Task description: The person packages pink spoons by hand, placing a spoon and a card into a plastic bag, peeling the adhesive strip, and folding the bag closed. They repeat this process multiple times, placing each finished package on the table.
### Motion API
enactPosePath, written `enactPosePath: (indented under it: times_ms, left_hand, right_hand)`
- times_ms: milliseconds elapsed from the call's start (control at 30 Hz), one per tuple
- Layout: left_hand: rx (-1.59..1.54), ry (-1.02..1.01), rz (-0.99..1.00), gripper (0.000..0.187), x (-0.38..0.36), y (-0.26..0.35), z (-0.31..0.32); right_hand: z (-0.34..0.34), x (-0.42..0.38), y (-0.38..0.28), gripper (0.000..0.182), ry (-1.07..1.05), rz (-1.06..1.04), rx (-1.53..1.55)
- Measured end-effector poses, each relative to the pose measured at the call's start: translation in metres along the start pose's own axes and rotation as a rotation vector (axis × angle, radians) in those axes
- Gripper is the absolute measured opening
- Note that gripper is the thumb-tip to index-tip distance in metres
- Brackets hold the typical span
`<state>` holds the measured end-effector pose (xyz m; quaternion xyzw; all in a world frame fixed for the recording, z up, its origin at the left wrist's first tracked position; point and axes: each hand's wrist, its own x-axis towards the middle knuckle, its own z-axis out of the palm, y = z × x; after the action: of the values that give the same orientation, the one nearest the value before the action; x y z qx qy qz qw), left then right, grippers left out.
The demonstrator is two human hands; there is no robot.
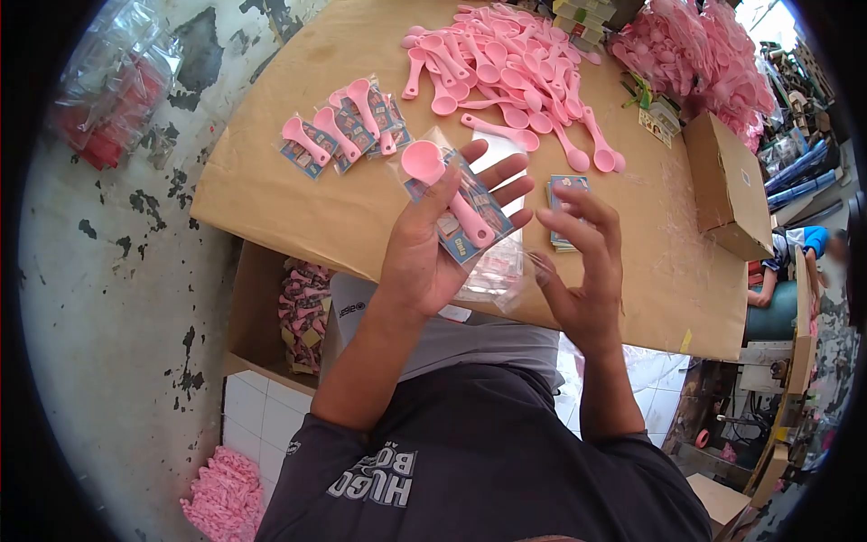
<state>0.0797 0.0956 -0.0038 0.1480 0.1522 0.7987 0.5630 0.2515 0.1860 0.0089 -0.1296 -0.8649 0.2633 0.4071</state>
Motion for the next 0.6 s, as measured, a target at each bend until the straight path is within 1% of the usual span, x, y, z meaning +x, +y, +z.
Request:
enactPosePath:
  times_ms: [33,100,133,200,233,300,333,367,433,467,500,567,600]
  left_hand:
    - [-0.001,0.0,0.003,0.047,0.0,0.003,0.0]
    - [-0.045,-0.054,-0.065,0.05,-0.001,0.005,-0.001]
    - [-0.046,-0.055,-0.067,0.05,-0.002,0.005,0.001]
    - [-0.013,-0.039,-0.125,0.055,-0.005,0.004,0.005]
    - [-0.014,-0.038,-0.128,0.055,-0.005,0.001,0.005]
    - [-0.051,-0.122,-0.187,0.055,-0.005,-0.005,0.003]
    - [-0.011,-0.123,-0.193,0.056,-0.009,-0.004,0.005]
    - [-0.01,-0.127,-0.196,0.056,-0.008,-0.005,0.002]
    - [-0.07,-0.111,-0.209,0.059,-0.006,-0.005,-0.004]
    - [-0.047,-0.048,-0.166,0.061,-0.006,-0.001,-0.006]
    - [-0.049,-0.052,-0.169,0.061,-0.007,0.002,-0.006]
    - [0.191,-0.024,-0.015,0.062,-0.009,0.006,-0.003]
    - [0.213,-0.016,-0.006,0.056,-0.011,0.007,-0.001]
  right_hand:
    - [-0.001,0.001,0.002,0.059,-0.002,-0.002,0.001]
    - [-0.003,0.005,0.007,0.064,-0.075,-0.006,-0.257]
    - [-0.003,0.007,0.006,0.064,-0.074,-0.005,-0.259]
    - [0.0,0.014,-0.001,0.057,-0.066,-0.081,-0.258]
    - [0.002,0.016,-0.004,0.057,-0.066,-0.078,-0.259]
    - [0.007,0.022,-0.007,0.043,-0.091,-0.207,-0.206]
    - [0.011,0.024,-0.002,0.035,-0.069,-0.254,-0.174]
    - [0.01,0.026,-0.001,0.035,-0.066,-0.253,-0.178]
    - [0.004,0.031,-0.002,0.032,-0.067,-0.136,0.073]
    - [0.002,0.034,-0.003,0.03,-0.019,-0.121,0.28]
    - [0.0,0.031,-0.001,0.03,-0.017,-0.121,0.275]
    - [-0.005,0.02,0.001,0.031,0.02,0.238,0.591]
    - [0.0,0.022,0.003,0.041,0.048,0.254,0.552]
